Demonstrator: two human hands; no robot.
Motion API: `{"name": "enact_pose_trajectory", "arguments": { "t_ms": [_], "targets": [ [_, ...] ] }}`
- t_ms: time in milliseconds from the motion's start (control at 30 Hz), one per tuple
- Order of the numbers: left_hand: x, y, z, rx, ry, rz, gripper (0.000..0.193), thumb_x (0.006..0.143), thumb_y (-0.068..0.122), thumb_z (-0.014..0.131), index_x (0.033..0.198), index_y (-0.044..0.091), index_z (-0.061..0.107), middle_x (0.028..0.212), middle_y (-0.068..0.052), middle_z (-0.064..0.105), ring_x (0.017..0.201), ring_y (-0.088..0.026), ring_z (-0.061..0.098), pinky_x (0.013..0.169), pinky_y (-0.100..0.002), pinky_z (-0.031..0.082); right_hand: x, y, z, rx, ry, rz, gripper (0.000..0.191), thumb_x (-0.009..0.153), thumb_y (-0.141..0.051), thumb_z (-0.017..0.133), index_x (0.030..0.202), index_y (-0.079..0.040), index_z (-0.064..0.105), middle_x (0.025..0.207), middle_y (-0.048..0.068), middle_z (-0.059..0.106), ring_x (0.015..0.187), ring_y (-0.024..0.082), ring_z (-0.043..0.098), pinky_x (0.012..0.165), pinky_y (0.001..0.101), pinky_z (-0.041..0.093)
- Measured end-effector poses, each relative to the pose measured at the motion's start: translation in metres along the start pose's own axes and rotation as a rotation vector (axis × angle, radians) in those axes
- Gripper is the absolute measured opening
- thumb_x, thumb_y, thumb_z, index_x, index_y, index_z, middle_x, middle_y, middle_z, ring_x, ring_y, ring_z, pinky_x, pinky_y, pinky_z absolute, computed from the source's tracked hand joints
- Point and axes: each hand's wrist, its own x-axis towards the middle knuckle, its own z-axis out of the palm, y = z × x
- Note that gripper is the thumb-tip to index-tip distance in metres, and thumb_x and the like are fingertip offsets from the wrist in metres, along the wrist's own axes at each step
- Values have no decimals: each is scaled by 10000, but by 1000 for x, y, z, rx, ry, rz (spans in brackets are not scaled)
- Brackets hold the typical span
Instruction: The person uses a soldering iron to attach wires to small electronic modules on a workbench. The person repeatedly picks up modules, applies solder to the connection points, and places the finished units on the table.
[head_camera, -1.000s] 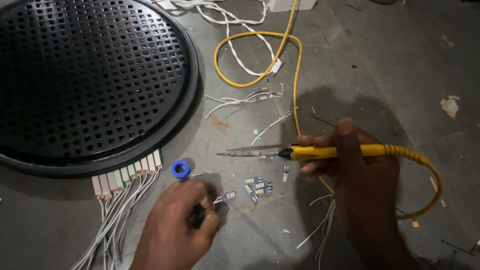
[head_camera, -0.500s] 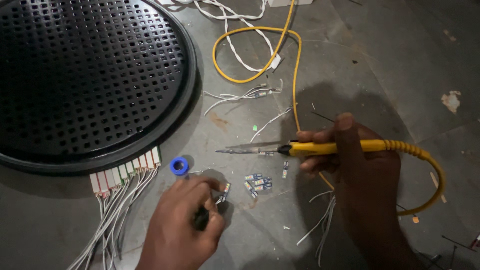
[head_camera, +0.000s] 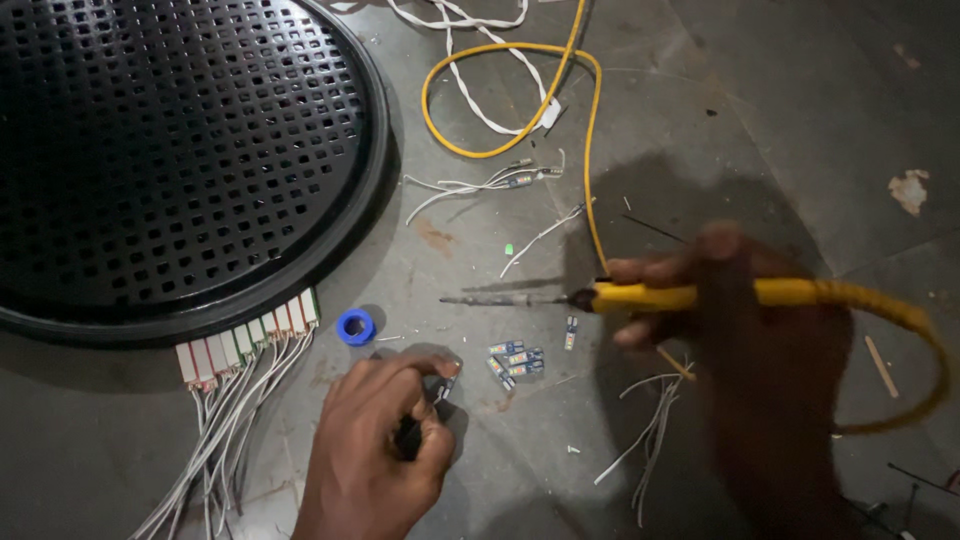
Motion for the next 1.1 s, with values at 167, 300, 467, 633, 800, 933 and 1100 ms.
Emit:
{"name": "enact_pose_trajectory", "arguments": {
  "t_ms": [167, 300, 467, 633, 800, 933, 1100],
  "targets": [
    [-2, -2, 3, 16, 22, -7, 251, 619, 32, 735, 670, 88, 496, 1113, -5, 760, 937, -234, 642, 864, -374, 448, -12, -8, -5, -63, 29, -73, 430, 1110, -302, 492, 847, 7, 633, 844, 193, 766, 586, 240, 713, 509, 323, 603],
    [-4, -2, 2, 12, 29, -29, 247, 628, 32, 731, 666, 93, 495, 1121, 3, 762, 948, -221, 649, 867, -370, 446, -22, -5, 0, -87, -6, -173, 413, 1092, -290, 527, 813, -2, 627, 733, 176, 725, 624, 227, 778, 490, 326, 556],
    [-3, -4, 0, 10, 44, -15, 239, 637, 52, 740, 671, 98, 508, 1123, 7, 760, 961, -225, 649, 846, -369, 441, -31, 6, 10, -113, 52, -55, 439, 1082, -242, 533, 768, 32, 672, 730, 192, 758, 491, 204, 660, 445, 313, 526],
    [-4, -6, -3, 4, 18, -66, 243, 643, 53, 741, 665, 88, 502, 1125, 23, 770, 927, -222, 642, 825, -367, 438, -36, 11, 20, 27, -53, -87, 410, 1076, -211, 542, 774, 28, 680, 756, 195, 755, 496, 190, 655, 438, 294, 513],
    [-5, -9, -6, -17, 42, -31, 226, 664, 57, 731, 681, 86, 508, 1132, 11, 762, 941, -226, 642, 838, -365, 436, -38, 10, 28, -7, -46, -106, 422, 1076, -204, 536, 762, 39, 678, 753, 193, 747, 502, 185, 645, 446, 291, 497],
    [-7, -10, -6, -27, 50, -44, 233, 668, 48, 731, 672, 88, 502, 1126, 10, 766, 934, -218, 643, 855, -363, 441, -39, 10, 31, -19, -53, -110, 420, 1074, -212, 538, 767, 36, 681, 756, 188, 749, 516, 176, 653, 458, 283, 502],
    [-7, -8, -7, -15, 34, -86, 235, 658, 38, 728, 665, 89, 498, 1120, 17, 774, 920, -210, 643, 857, -356, 435, -39, 10, 32, -42, -51, -86, 431, 1074, -221, 538, 754, 32, 680, 742, 185, 754, 493, 172, 650, 451, 285, 506]
  ]
}}
